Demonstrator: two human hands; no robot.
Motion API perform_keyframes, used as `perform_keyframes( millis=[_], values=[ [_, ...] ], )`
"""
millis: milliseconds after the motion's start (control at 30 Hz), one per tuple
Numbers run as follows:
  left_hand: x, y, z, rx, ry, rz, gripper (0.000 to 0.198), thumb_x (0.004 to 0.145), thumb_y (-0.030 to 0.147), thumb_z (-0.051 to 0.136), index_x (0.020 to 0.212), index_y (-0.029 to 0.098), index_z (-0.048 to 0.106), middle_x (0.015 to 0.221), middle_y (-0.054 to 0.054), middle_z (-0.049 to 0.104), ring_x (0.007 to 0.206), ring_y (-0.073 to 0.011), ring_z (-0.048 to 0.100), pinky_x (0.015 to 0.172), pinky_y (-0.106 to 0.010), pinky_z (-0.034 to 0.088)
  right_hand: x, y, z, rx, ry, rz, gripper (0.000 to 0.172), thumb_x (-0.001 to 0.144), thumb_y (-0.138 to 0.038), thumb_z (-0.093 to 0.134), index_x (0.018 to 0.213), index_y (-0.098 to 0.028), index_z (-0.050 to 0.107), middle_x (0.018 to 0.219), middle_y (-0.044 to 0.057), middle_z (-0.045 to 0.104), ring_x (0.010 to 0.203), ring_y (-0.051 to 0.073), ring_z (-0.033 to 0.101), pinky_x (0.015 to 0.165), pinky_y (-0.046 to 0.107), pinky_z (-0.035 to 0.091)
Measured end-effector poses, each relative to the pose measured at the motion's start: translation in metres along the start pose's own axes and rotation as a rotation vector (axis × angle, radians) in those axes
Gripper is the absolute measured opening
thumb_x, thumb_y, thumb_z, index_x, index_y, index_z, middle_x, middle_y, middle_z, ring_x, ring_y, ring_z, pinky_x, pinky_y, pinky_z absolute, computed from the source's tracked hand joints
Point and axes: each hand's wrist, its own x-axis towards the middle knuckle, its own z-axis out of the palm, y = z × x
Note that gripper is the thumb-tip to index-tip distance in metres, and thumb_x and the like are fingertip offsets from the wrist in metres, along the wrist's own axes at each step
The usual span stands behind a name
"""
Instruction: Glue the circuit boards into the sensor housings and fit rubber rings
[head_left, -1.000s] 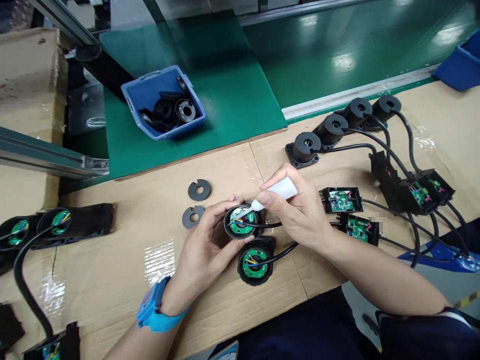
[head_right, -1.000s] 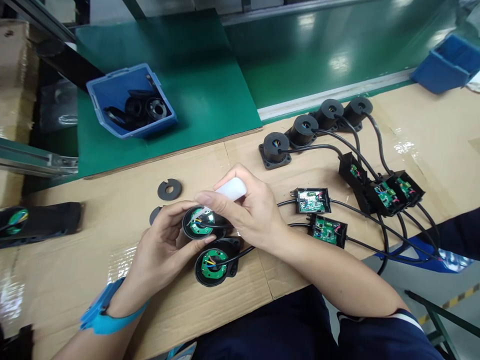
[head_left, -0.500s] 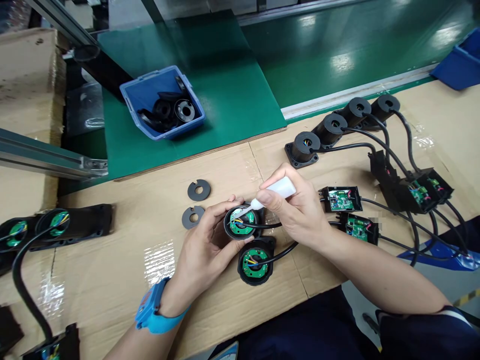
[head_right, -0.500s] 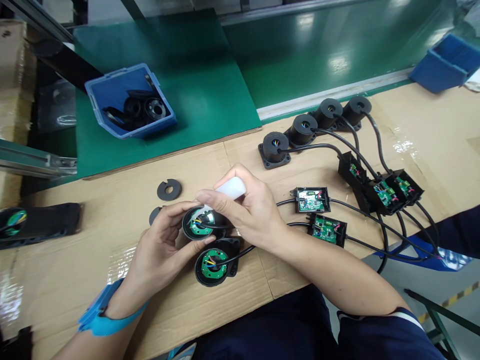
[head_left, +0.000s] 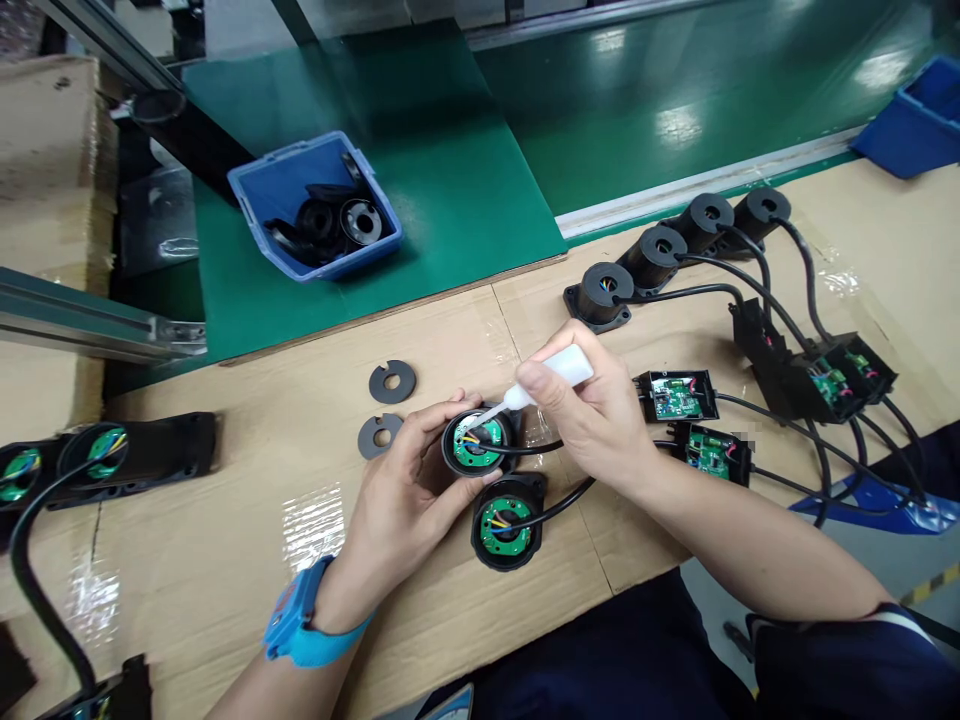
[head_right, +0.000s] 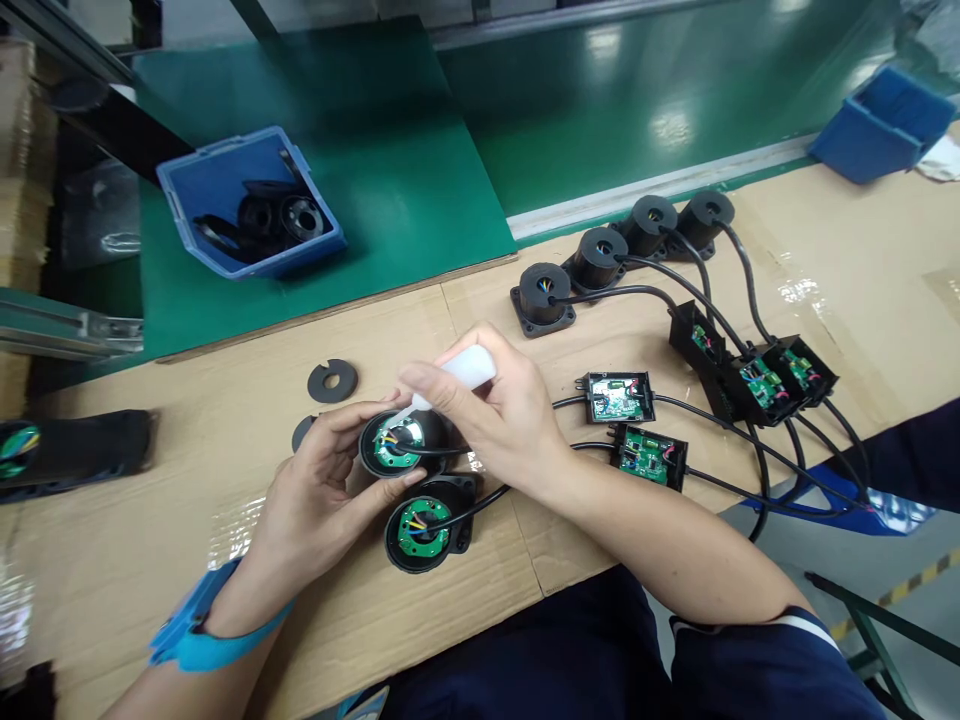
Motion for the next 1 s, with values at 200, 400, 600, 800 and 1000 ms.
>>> perform_keyframes(
  millis=[200, 400, 600, 800, 1000],
  values=[
    [0.006, 0.006, -0.015, 0.191, -0.045, 0.032, 0.063, 0.089, 0.044, 0.073, 0.144, 0.03, 0.046, 0.149, -0.009, 0.056, 0.141, -0.0296, 0.051, 0.116, -0.051, 0.046, 0.009, 0.009, -0.007, 0.196, 0.237, 0.095, 0.039, 0.085, -0.06, 0.072, 0.086, -0.025, 0.056, 0.064, -0.008, 0.054, 0.051, 0.007, 0.046, 0.047, 0.021, 0.037],
    [-0.008, 0.007, -0.078, 0.48, 0.314, 0.15, 0.025, 0.096, 0.041, 0.062, 0.113, 0.024, 0.062, 0.125, -0.008, 0.067, 0.12, -0.0272, 0.064, 0.1, -0.044, 0.054, 0.023, 0.005, -0.013, 0.176, 0.216, 0.127, 0.037, 0.079, -0.041, 0.079, 0.111, -0.027, 0.068, 0.095, 0.001, 0.072, 0.084, 0.013, 0.066, 0.072, 0.026, 0.054],
    [-0.015, -0.008, -0.079, 0.785, 0.215, 0.085, 0.037, 0.099, 0.056, 0.05, 0.1, 0.021, 0.064, 0.096, -0.006, 0.068, 0.089, -0.0257, 0.069, 0.079, -0.038, 0.055, 0.1, 0.031, 0.014, -0.097, 0.068, -0.016, 0.028, 0.081, -0.024, 0.073, 0.103, -0.025, 0.054, 0.113, 0.004, 0.073, 0.099, 0.016, 0.069, 0.09, 0.034, 0.055],
    [-0.009, -0.007, -0.048, 1.036, 0.211, -0.08, 0.051, 0.09, 0.063, 0.061, 0.106, 0.015, 0.062, 0.095, -0.011, 0.068, 0.083, -0.0319, 0.07, 0.071, -0.042, 0.056, 0.177, 0.057, 0.052, -0.236, -0.009, -0.04, 0.029, 0.097, -0.033, 0.064, 0.121, -0.016, 0.059, 0.118, 0.008, 0.068, 0.101, 0.019, 0.067, 0.091, 0.041, 0.057],
    [-0.012, -0.011, -0.058, 0.686, 0.209, -0.001, 0.036, 0.094, 0.046, 0.062, 0.118, 0.019, 0.06, 0.106, -0.008, 0.065, 0.091, -0.0256, 0.069, 0.082, -0.04, 0.058, 0.192, 0.068, 0.054, -0.327, -0.037, -0.07, 0.03, 0.095, -0.03, 0.067, 0.121, -0.016, 0.059, 0.115, 0.006, 0.067, 0.098, 0.018, 0.067, 0.089, 0.041, 0.058]
  ],
)
